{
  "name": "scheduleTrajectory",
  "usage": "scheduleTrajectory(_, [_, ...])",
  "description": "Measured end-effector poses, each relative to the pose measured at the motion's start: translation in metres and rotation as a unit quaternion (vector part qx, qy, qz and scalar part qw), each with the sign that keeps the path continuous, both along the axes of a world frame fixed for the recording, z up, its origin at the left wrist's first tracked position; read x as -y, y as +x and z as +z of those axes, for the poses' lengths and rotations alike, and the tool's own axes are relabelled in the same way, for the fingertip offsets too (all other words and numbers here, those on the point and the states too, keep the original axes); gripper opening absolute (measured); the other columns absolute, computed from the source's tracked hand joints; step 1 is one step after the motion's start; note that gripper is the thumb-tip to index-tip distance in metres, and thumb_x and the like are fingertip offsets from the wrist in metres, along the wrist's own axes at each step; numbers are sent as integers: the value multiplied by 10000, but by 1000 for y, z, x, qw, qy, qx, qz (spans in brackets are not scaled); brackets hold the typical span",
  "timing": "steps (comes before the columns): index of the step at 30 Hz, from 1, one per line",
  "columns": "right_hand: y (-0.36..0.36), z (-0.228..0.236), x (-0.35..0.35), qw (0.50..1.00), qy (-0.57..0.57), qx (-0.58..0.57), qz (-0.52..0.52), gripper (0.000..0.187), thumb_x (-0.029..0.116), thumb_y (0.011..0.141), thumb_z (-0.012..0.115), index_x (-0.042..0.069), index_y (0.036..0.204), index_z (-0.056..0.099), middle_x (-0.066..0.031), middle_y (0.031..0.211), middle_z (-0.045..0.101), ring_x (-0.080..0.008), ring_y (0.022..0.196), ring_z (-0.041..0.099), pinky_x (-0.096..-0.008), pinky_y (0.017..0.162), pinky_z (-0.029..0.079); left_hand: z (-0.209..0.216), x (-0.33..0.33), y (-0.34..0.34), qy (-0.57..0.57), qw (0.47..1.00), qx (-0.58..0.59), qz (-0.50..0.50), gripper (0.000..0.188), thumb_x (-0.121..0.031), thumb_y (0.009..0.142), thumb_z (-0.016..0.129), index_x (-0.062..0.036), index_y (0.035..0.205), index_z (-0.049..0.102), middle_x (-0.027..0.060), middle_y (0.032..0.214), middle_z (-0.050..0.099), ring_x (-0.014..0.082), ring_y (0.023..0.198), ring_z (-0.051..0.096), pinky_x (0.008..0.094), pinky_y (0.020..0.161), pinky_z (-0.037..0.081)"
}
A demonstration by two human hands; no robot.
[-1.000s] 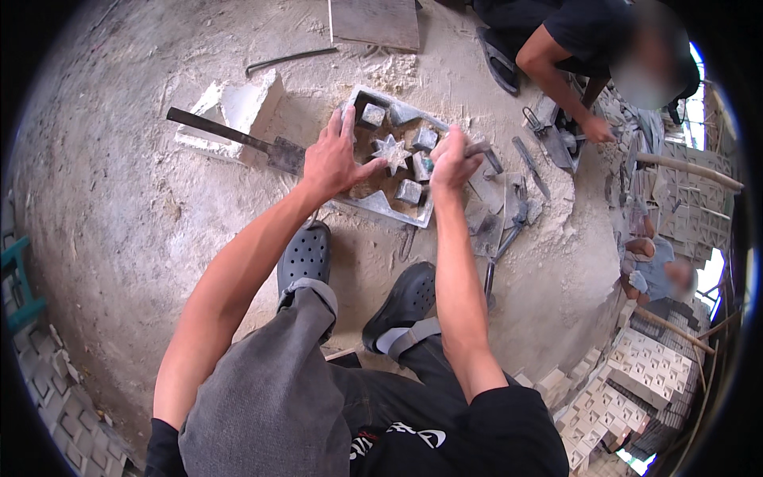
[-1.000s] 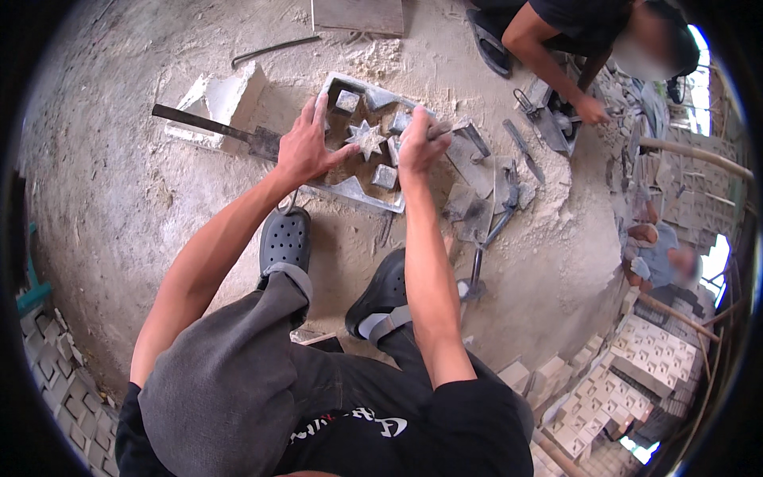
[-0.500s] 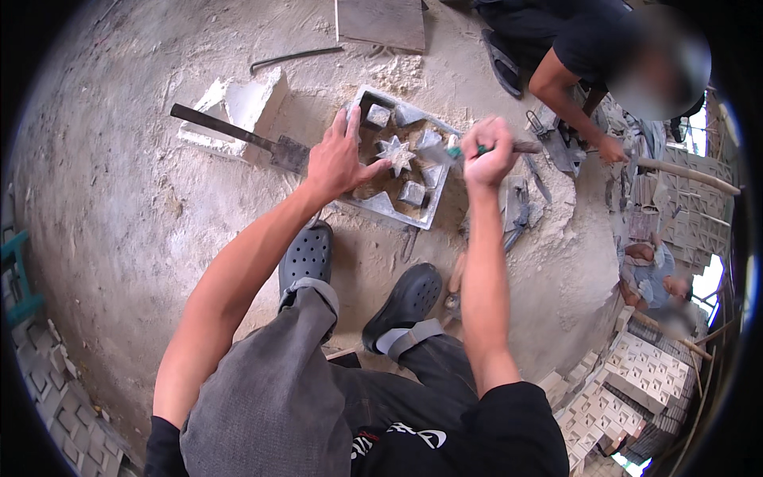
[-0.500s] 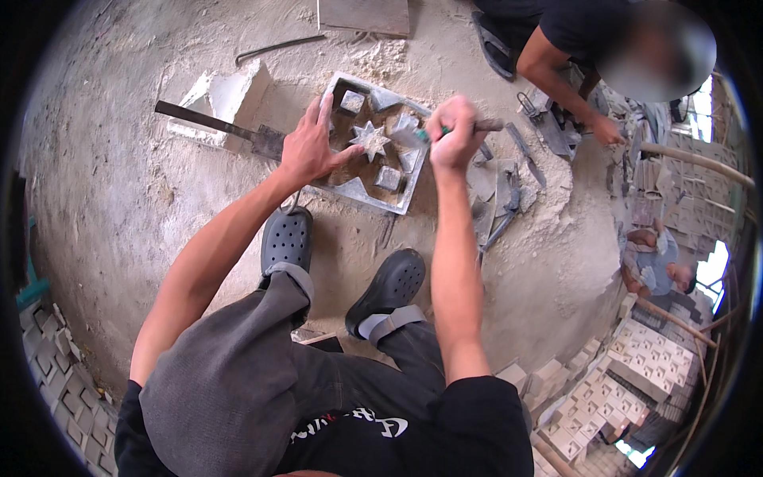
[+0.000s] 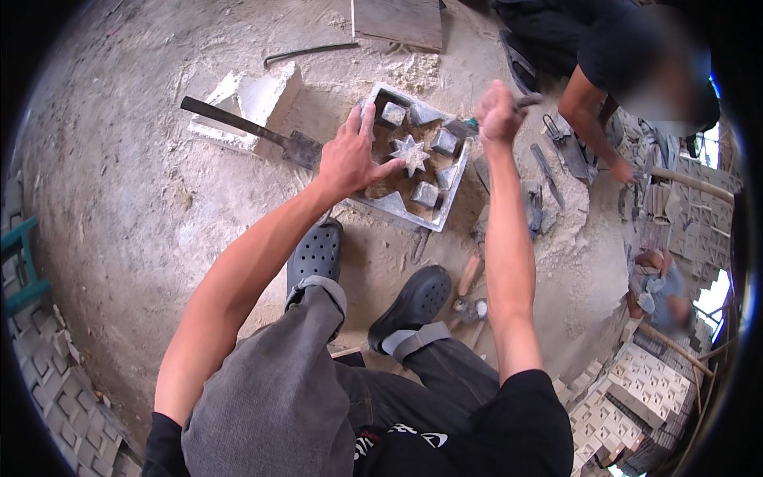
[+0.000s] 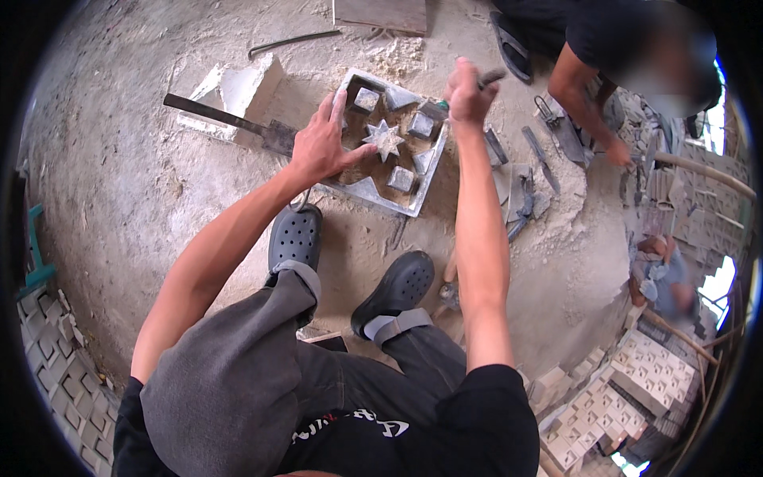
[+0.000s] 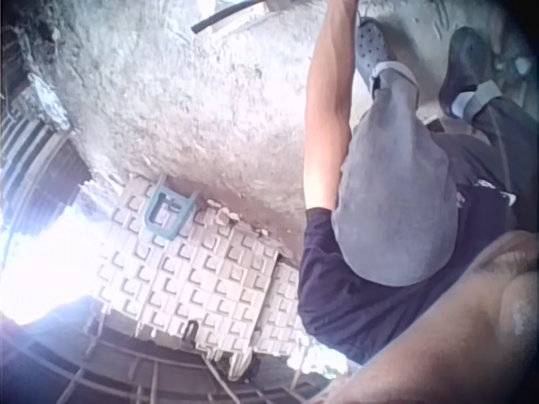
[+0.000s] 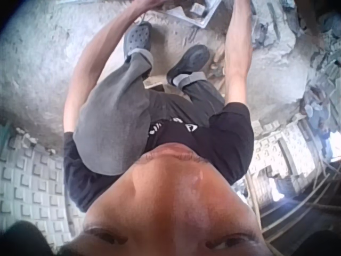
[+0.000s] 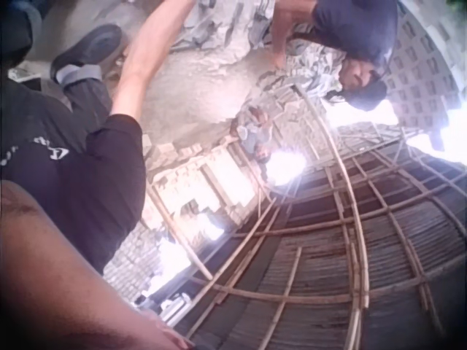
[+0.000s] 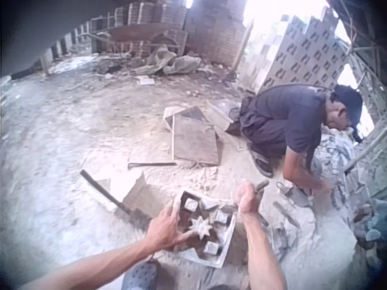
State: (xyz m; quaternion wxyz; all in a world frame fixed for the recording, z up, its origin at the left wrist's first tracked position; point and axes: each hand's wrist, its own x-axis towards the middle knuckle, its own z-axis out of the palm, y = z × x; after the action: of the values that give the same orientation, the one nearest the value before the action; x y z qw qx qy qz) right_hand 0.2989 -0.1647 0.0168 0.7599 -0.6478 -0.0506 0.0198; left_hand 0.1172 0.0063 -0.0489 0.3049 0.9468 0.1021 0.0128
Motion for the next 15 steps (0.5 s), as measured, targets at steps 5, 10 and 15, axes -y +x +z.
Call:
scheduleTrajectory(5, [5, 11, 6, 997, 71, 9, 20, 419, 201, 898, 607, 161, 543, 388, 39, 492, 392, -85, 381, 355, -271, 370, 261, 2, 1, 2, 7, 1000, -8, -2, 1237, -749, 748, 676, 35, 1555, 161, 265, 1542, 316, 429, 1334, 473, 479, 1022, 487])
scheduleTrajectory(10, [0, -29, 7, 998, 13, -35, 54, 393, 215, 882, 642, 164, 573, 406, 48, 503, 388, -89, 387, 345, -277, 375, 277, 1, 4, 1, 3, 1000, -12, -4, 1233, -739, 749, 684, 34, 1555, 159, 270, 1536, 318, 428, 1328, 478, 481, 1017, 491])
scheduleTrajectory(15, [13, 12, 15, 990, 46, 23, 129, 438, 239, 913, 594, 177, 549, 359, 52, 489, 363, -74, 383, 321, -285, 370, 273, 1, 0, 4, 3, 1000, 1, 4, 1188, -710, 748, 704, 11, 1550, 206, 283, 1532, 328, 427, 1337, 468, 485, 988, 511])
